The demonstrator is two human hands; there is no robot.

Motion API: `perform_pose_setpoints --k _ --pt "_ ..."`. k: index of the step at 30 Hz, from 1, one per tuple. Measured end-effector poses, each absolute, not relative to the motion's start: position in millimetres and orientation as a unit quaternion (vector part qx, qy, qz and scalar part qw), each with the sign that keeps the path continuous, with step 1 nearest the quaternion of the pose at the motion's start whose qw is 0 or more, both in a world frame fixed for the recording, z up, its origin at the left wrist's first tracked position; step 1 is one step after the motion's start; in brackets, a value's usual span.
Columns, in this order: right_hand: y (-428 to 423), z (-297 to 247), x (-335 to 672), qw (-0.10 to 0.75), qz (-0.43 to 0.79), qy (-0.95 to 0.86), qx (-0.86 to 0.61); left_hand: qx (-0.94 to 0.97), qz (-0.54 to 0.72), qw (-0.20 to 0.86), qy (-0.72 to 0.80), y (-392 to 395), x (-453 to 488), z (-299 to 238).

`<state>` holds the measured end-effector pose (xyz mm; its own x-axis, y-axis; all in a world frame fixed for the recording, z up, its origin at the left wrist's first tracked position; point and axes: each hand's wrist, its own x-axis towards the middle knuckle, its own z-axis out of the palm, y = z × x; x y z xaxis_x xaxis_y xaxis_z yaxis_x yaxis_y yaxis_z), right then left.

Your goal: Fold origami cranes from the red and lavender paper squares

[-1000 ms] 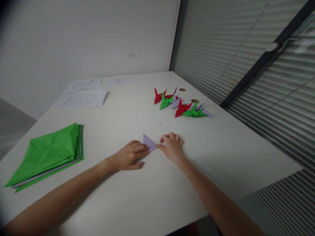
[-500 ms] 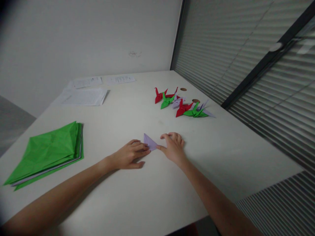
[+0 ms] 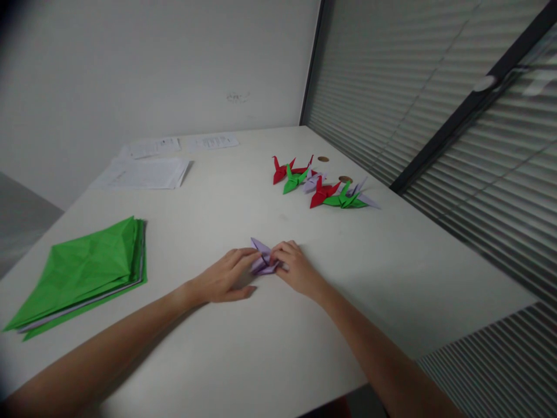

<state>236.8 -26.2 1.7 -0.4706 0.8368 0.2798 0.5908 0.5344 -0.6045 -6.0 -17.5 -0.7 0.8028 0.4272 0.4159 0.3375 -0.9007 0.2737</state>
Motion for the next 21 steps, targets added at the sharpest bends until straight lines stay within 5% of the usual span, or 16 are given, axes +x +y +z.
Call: perform_pose_setpoints --k 5,8,13,21 --pt "-22 0 239 0.401 0.469 -0.667 -0.418 0.853 0.451 -0.076 0.251 -21 -6 -2" --pt "-17 -5 240 0.434 0.535 -0.543 -0.48 0.856 0.443 -0.106 0.244 -27 -1 0" --pt "-17 -7 237 0.442 0.53 -0.502 -0.521 0.942 0.246 -0.022 0.225 -32 10 2" --pt "-25 1 242 0.334 0.372 -0.705 -0.502 0.952 0.181 0.034 0.245 -31 12 1"
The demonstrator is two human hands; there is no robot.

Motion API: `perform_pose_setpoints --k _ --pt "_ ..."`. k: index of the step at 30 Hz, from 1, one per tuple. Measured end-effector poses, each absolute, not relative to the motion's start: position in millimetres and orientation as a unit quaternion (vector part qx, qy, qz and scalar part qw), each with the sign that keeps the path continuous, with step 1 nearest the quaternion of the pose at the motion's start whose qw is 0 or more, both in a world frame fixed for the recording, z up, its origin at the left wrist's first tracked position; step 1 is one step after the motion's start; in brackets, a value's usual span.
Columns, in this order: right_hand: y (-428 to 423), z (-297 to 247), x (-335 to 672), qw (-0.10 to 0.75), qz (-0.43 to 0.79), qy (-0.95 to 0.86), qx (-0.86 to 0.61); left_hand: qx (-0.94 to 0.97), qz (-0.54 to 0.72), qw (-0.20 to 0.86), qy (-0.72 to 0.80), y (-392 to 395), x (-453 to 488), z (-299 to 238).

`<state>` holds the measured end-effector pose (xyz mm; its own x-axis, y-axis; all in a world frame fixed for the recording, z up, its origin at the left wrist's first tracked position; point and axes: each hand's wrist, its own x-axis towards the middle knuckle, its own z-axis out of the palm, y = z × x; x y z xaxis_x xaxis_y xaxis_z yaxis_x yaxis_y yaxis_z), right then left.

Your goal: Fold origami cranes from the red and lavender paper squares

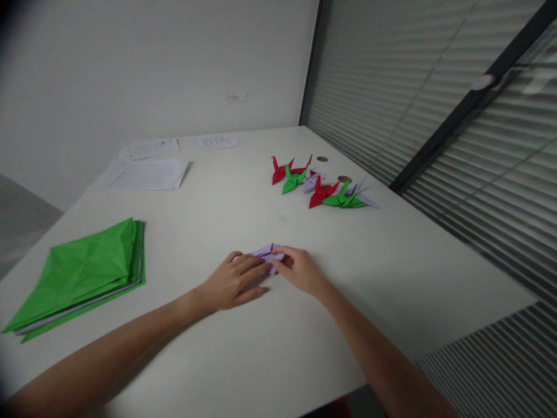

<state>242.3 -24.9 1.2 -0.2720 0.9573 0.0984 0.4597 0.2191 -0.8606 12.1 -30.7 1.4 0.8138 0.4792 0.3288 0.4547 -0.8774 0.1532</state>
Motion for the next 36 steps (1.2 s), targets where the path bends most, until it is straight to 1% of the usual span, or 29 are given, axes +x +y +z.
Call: perform_pose_setpoints --k 3,7,9,13,17,24,30,36 --pt "-25 2 250 0.298 0.299 -0.788 -0.448 0.944 0.195 0.033 0.264 -31 12 0" --pt "-27 2 251 0.253 0.226 -0.857 -0.389 0.925 0.232 0.048 0.297 -31 13 -3" --pt "-29 3 248 0.24 0.192 -0.876 -0.372 0.927 0.215 0.054 0.303 -31 13 -3" --pt "-33 6 244 0.243 0.147 -0.891 -0.354 0.935 0.177 0.054 0.303 -31 14 -1" --pt "-31 4 245 0.236 0.179 -0.897 -0.329 0.939 0.162 0.06 0.297 -30 14 -2" --pt "-23 1 248 0.265 0.223 -0.882 -0.319 0.94 0.166 0.107 0.277 -28 11 1" --pt "-20 -2 256 0.244 0.201 -0.88 -0.354 0.946 0.15 0.14 0.251 -23 5 3" --pt "-18 -7 256 0.227 0.203 -0.88 -0.364 0.934 0.198 0.147 0.259 -22 7 -2"
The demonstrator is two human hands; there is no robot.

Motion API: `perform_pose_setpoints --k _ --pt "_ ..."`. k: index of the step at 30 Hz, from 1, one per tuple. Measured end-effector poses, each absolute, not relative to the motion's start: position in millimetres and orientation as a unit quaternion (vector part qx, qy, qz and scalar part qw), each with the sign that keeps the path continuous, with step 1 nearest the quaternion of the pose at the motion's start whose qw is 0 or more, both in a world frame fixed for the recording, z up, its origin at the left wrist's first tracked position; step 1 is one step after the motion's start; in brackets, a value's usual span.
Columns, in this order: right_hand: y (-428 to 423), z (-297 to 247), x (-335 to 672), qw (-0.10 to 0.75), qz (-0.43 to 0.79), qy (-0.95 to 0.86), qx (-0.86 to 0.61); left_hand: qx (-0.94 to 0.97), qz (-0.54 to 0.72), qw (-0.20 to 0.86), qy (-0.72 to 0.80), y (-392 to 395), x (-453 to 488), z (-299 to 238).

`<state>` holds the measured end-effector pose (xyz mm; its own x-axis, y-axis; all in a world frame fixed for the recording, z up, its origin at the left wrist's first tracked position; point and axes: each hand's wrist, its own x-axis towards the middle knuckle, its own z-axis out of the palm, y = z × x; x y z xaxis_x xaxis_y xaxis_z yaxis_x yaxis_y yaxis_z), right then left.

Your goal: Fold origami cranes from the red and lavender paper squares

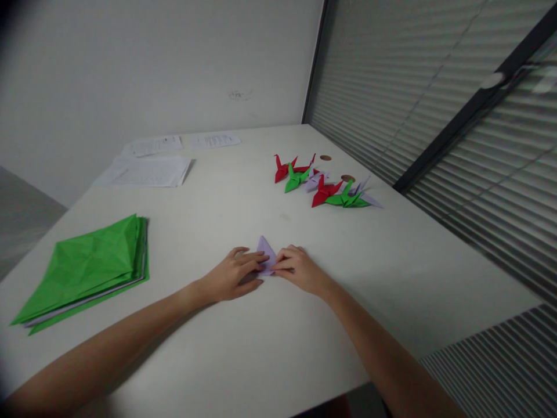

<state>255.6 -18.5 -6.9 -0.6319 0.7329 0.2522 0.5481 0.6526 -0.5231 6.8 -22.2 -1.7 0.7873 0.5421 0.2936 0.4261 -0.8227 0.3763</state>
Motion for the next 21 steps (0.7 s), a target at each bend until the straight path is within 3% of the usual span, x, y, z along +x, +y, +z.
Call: perform_pose_setpoints --k 4,21 --pt "-18 -10 251 0.234 0.199 -0.873 -0.378 0.922 0.25 0.116 0.271 -22 8 -2" --pt "-23 -19 231 0.252 0.137 -0.798 -0.531 0.924 0.229 0.141 0.273 -10 8 -8"
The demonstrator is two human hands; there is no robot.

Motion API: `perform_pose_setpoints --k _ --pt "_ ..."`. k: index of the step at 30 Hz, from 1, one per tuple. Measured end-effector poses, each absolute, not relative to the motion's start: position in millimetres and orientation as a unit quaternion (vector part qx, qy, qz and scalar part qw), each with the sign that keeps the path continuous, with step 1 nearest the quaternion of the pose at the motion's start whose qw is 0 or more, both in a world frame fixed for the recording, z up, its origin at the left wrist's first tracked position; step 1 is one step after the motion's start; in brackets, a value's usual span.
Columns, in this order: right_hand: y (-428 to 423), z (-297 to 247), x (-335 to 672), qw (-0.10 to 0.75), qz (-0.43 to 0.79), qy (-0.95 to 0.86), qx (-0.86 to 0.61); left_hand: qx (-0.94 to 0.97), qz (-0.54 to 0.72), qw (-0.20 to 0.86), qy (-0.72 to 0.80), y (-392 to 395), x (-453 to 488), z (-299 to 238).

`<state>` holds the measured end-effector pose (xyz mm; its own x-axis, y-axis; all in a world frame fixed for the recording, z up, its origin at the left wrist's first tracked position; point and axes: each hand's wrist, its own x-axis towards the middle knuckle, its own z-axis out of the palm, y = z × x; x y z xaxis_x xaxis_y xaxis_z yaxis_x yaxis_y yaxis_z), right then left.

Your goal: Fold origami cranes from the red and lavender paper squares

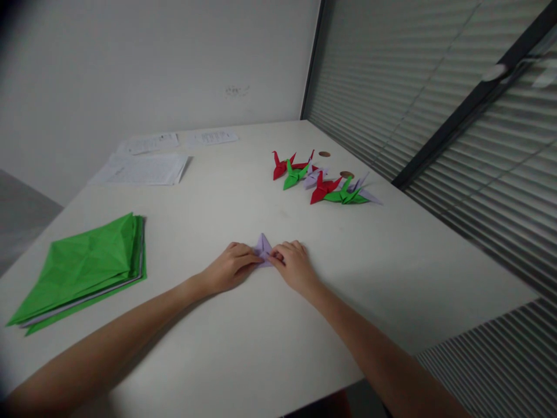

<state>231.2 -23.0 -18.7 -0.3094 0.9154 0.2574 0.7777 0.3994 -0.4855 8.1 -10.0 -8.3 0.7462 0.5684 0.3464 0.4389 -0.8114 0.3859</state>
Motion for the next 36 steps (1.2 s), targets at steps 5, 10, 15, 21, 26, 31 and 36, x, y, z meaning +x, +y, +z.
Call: perform_pose_setpoints --k 5,10,15,21,26,31,36 --pt "-22 -19 230 0.234 0.126 -0.796 -0.544 0.924 0.226 0.16 0.262 -4 4 -10" --pt "-21 -18 227 0.232 0.127 -0.792 -0.55 0.939 0.196 0.145 0.243 -2 -2 -1" --pt "-21 -20 227 0.224 0.115 -0.793 -0.555 0.96 0.163 0.102 0.201 -4 -9 6" --pt "-25 -17 226 0.237 0.111 -0.798 -0.543 0.968 0.157 0.073 0.184 -3 -11 3" --pt "-28 -15 227 0.233 0.068 -0.791 -0.562 0.969 0.159 0.079 0.172 -2 -12 2" --pt "-21 -20 238 0.208 0.044 -0.748 -0.629 0.969 0.154 0.085 0.172 -2 -12 4" --pt "-19 -21 246 0.227 0.068 -0.752 -0.615 0.968 0.153 0.085 0.178 -5 -12 3"
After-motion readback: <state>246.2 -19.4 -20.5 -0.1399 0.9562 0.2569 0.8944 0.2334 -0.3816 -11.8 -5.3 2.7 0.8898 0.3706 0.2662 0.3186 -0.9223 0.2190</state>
